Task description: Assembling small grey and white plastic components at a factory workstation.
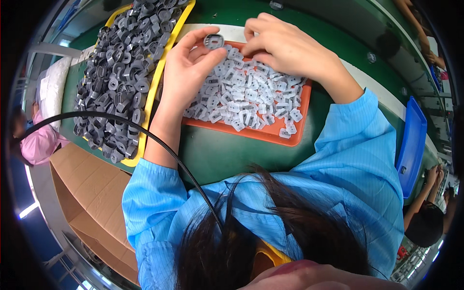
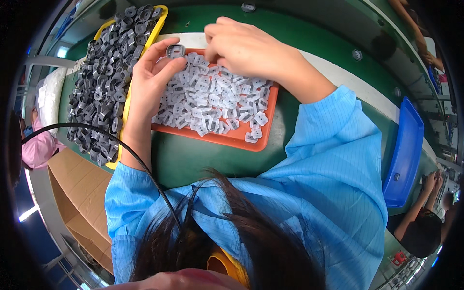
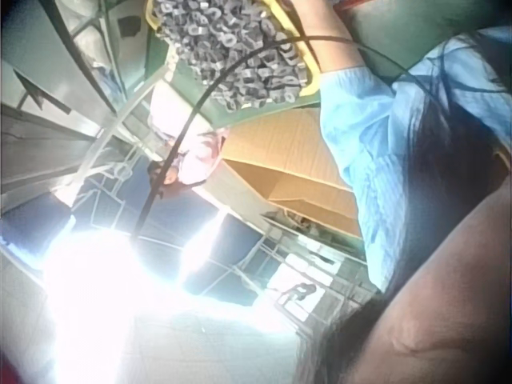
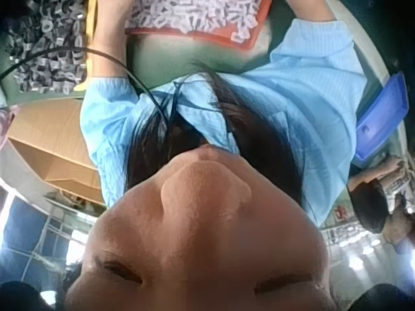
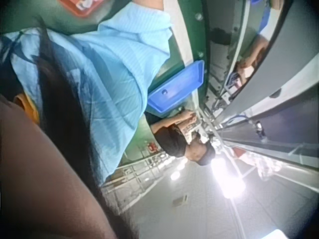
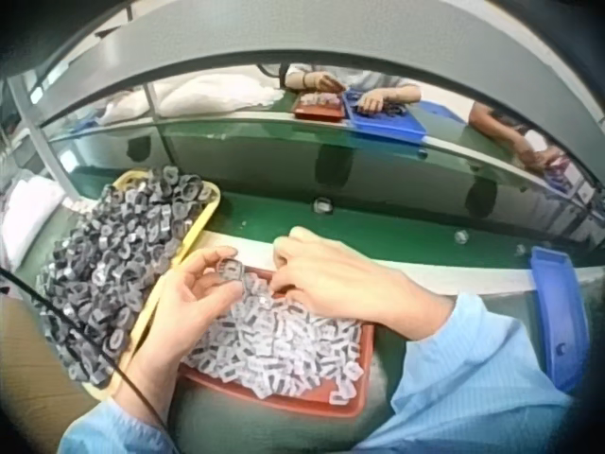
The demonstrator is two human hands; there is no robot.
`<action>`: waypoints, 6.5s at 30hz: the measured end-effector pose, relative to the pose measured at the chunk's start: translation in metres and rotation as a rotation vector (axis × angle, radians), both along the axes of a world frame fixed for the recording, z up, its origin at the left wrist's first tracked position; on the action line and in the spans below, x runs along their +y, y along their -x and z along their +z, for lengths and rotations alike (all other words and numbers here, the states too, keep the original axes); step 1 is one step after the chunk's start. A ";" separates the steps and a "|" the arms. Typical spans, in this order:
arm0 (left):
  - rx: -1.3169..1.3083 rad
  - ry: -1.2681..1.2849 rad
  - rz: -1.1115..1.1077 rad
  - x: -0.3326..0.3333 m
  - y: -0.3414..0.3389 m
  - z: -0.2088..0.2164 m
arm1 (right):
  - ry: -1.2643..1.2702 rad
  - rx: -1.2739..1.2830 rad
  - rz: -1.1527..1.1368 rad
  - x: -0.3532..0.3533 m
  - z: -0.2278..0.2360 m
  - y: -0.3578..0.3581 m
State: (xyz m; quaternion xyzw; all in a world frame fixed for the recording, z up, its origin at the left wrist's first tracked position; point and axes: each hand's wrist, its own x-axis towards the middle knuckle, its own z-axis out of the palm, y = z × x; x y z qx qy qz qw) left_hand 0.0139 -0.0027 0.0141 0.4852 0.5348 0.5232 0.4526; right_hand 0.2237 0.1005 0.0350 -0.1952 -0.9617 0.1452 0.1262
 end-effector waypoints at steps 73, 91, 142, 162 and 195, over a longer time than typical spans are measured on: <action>1.301 -0.403 0.547 0.120 0.091 0.002 | 0.216 0.193 -0.441 0.090 -0.069 -0.025; 0.772 -0.351 0.265 0.013 0.011 0.016 | -0.010 0.104 0.101 -0.012 -0.022 0.015; 0.748 -0.658 0.083 -0.001 -0.013 0.000 | 1.162 0.438 -0.202 0.005 -0.009 0.020; -0.338 -0.097 0.143 0.006 0.008 -0.003 | 0.529 0.501 -0.416 0.044 -0.026 0.011; 0.473 -0.193 0.175 -0.003 -0.021 0.006 | 0.936 0.497 -0.332 -0.017 0.014 0.023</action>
